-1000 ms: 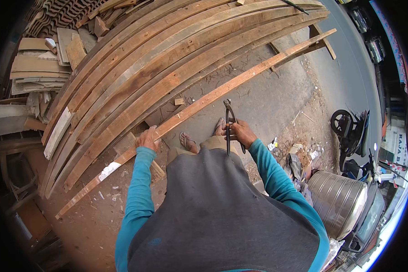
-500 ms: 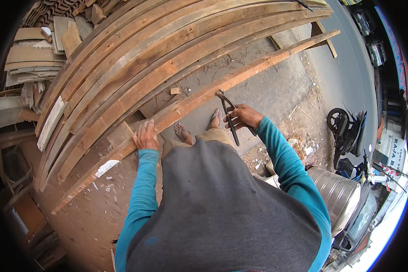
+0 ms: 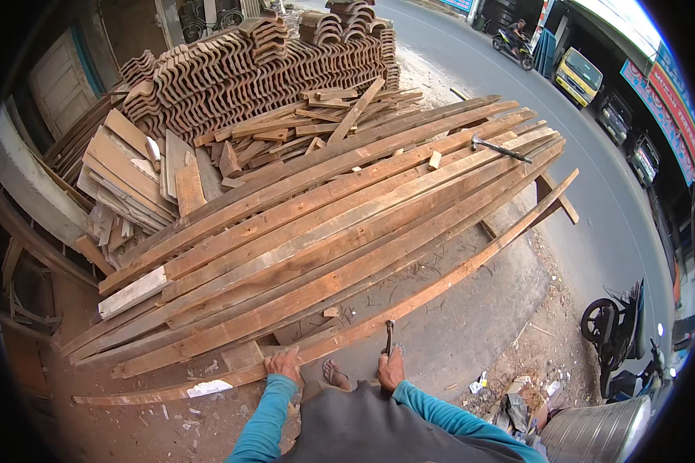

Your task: The person removes nails from wooden planks, prying them with a hammer and pulling them out using pincers.

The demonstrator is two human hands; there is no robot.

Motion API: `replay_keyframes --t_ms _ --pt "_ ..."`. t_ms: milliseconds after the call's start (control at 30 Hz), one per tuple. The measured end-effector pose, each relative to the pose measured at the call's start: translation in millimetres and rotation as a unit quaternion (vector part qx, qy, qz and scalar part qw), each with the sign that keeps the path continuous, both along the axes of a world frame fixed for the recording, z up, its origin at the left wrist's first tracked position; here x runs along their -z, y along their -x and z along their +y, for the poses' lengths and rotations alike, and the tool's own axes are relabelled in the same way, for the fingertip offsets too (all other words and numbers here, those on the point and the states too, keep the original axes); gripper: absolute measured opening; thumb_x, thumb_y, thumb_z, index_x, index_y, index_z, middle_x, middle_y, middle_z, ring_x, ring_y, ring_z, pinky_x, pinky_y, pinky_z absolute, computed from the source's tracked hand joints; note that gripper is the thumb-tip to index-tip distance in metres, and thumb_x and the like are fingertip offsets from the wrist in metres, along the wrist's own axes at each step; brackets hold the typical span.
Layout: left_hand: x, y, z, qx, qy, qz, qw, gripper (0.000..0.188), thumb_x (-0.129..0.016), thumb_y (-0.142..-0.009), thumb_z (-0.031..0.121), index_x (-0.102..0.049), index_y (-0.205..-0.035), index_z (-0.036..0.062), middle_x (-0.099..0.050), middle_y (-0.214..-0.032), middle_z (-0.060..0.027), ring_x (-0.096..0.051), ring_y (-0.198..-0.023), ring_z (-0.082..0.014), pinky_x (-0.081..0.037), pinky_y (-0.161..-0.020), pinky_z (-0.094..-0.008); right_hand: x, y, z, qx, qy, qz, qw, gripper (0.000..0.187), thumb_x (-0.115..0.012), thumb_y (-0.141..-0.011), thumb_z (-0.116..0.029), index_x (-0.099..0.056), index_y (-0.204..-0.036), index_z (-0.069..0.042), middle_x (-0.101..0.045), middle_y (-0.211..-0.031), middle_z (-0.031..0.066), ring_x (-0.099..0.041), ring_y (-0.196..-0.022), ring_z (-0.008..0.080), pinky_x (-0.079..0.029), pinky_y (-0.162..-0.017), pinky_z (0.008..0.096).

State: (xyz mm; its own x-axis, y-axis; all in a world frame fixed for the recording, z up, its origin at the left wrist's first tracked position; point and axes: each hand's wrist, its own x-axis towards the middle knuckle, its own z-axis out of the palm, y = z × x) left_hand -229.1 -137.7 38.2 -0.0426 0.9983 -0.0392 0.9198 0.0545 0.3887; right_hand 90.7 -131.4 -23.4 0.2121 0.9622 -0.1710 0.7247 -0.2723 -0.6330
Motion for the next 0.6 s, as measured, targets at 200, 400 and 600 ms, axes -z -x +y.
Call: replay_keyframes --t_ms 200,400,600 --pt "-19 11 31 -0.005 0.201 -0.007 0.98 0.054 -0.081 -0.076 0.026 -0.061 -0.126 0.0205 -0.068 -0.119 -0.0142 -0.061 -0.117 -0.0362 -0.049 -0.098 -0.049 -50 -22 5 0.105 0.177 0.367 0.907 0.033 -0.05 -0.089 -0.014 -0.052 -0.116 0.006 -0.062 -0.086 0.0181 -0.065 -0.078 0.0309 -0.055 -0.069 0.042" --pt "-14 31 54 0.078 0.218 -0.025 0.973 0.06 -0.083 -0.071 0.037 -0.062 -0.125 0.0192 -0.07 -0.114 -0.0157 -0.064 -0.111 -0.0359 -0.049 -0.096 -0.0481 -98 -78 24 0.218 0.25 0.53 0.78 0.033 -0.036 -0.092 -0.008 -0.046 -0.118 0.009 -0.061 -0.106 0.0231 -0.07 -0.092 0.0378 -0.064 -0.079 0.0496" --pt "-15 17 61 0.035 0.25 -0.079 0.964 0.066 -0.082 -0.073 0.027 -0.059 -0.134 0.0258 -0.07 -0.118 -0.0132 -0.063 -0.113 -0.0371 -0.05 -0.097 -0.0481 -131 -77 21 0.163 0.212 0.564 0.781 0.053 -0.033 -0.092 -0.009 -0.028 -0.143 0.006 -0.061 -0.111 0.0245 -0.068 -0.102 0.0376 -0.061 -0.086 0.0501"
